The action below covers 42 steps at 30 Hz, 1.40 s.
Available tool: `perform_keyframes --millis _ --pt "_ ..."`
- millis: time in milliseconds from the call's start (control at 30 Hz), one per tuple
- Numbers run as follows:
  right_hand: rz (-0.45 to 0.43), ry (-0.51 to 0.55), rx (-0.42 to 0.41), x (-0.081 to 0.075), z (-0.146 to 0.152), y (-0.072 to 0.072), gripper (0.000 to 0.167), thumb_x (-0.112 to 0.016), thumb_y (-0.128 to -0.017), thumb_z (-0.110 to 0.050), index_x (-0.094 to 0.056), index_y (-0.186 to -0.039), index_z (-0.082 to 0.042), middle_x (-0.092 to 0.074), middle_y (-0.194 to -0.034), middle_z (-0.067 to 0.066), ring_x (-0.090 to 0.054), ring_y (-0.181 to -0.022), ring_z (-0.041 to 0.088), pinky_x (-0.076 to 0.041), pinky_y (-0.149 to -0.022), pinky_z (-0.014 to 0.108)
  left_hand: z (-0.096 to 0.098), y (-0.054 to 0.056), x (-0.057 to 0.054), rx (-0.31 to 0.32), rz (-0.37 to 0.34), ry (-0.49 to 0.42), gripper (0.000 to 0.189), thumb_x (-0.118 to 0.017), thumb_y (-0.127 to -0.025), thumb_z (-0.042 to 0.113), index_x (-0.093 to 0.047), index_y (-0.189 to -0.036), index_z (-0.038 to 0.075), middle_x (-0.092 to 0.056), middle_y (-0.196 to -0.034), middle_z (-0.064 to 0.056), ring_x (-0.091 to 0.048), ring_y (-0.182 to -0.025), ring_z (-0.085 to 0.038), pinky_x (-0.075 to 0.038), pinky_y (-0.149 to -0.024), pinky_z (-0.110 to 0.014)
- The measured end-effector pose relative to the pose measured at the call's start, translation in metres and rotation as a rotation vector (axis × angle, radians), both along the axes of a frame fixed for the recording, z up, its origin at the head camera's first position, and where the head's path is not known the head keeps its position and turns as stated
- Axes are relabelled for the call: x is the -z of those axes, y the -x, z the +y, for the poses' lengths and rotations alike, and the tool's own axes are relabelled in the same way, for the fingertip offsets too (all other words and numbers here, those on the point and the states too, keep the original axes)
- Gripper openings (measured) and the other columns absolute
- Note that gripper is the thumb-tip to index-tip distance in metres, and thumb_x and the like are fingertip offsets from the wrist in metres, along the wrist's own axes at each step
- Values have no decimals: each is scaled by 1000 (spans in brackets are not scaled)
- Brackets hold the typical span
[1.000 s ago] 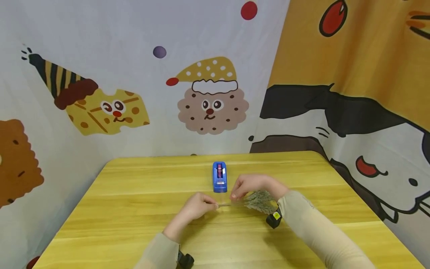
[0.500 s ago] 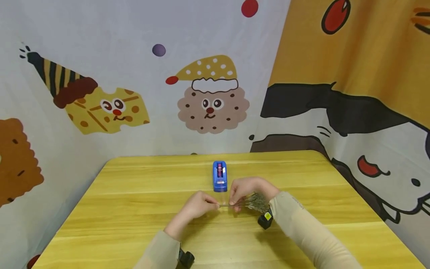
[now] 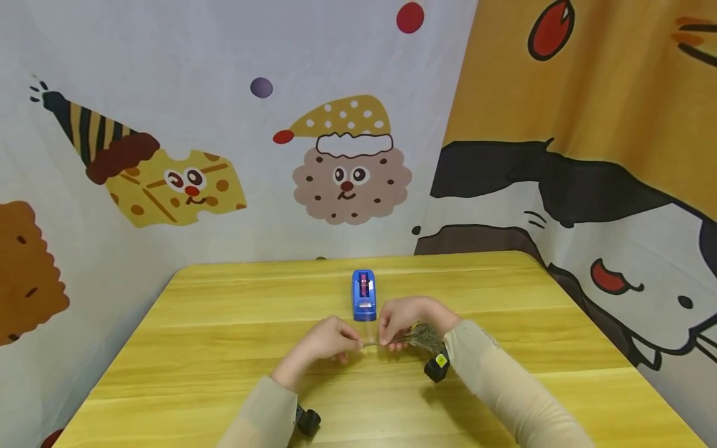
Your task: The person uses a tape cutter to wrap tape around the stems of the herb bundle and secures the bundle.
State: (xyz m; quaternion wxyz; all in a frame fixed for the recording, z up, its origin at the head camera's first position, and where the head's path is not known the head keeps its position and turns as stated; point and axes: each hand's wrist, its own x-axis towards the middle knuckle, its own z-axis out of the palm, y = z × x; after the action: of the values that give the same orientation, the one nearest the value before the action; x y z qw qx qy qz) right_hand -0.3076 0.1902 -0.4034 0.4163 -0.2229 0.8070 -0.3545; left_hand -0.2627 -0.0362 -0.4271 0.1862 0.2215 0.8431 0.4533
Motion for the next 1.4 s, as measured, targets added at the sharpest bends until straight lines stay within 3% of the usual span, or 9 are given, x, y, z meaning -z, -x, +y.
perform_keyframes --millis 133,433,633,767,933,1167,1400 --pt "23 14 13 1 -1 -2 14 -65 -90 -2 -67 -83 10 -65 -65 9 -57 -53 14 -49 -51 25 -2 4 2 20 -35 -8 9 -72 -87 16 -77 -89 8 -70 -80 0 -60 -49 -13 -41 -43 -21" --pt "195 28 21 4 -3 -15 12 -67 -87 -1 -68 -75 0 -64 -64 7 -53 -51 13 -45 -48 24 -3 7 6 48 -70 -22 8 -69 -87 11 -74 -86 4 -67 -74 -5 -46 -47 -10 -36 -44 -21" --pt "244 78 40 6 -4 -19 12 -67 -85 2 -68 -73 0 -63 -62 7 -48 -48 12 -42 -47 23 -2 5 8 123 -17 -28 7 -63 -89 6 -68 -87 0 -62 -79 -4 -50 -61 -14 -43 -56 -27" --pt "278 91 44 7 -4 -22 13 -67 -84 3 -66 -72 -2 -61 -61 4 -47 -49 12 -40 -47 23 -1 4 6 149 -13 -46 8 -61 -90 4 -65 -87 -2 -63 -79 -5 -50 -62 -15 -43 -56 -28" --pt "317 64 59 7 -4 -24 14 -67 -84 2 -65 -72 -3 -60 -63 0 -51 -54 13 -44 -51 26 0 3 5 161 -27 -49 9 -60 -92 5 -63 -85 1 -65 -76 -6 -50 -60 -15 -42 -55 -27" --pt "285 67 95 5 -4 -27 9 -67 -85 0 -67 -77 0 -66 -71 8 -64 -61 21 -56 -61 39 0 5 7 172 35 -45 10 -61 -93 5 -63 -82 4 -66 -74 -3 -51 -63 -17 -41 -55 -25" --pt "352 66 51 4 -4 -24 13 -67 -87 -3 -73 -75 -1 -67 -66 6 -59 -55 14 -47 -55 26 1 7 6 124 50 -37 3 -66 -86 3 -65 -84 4 -65 -76 -2 -51 -63 -15 -41 -56 -27"
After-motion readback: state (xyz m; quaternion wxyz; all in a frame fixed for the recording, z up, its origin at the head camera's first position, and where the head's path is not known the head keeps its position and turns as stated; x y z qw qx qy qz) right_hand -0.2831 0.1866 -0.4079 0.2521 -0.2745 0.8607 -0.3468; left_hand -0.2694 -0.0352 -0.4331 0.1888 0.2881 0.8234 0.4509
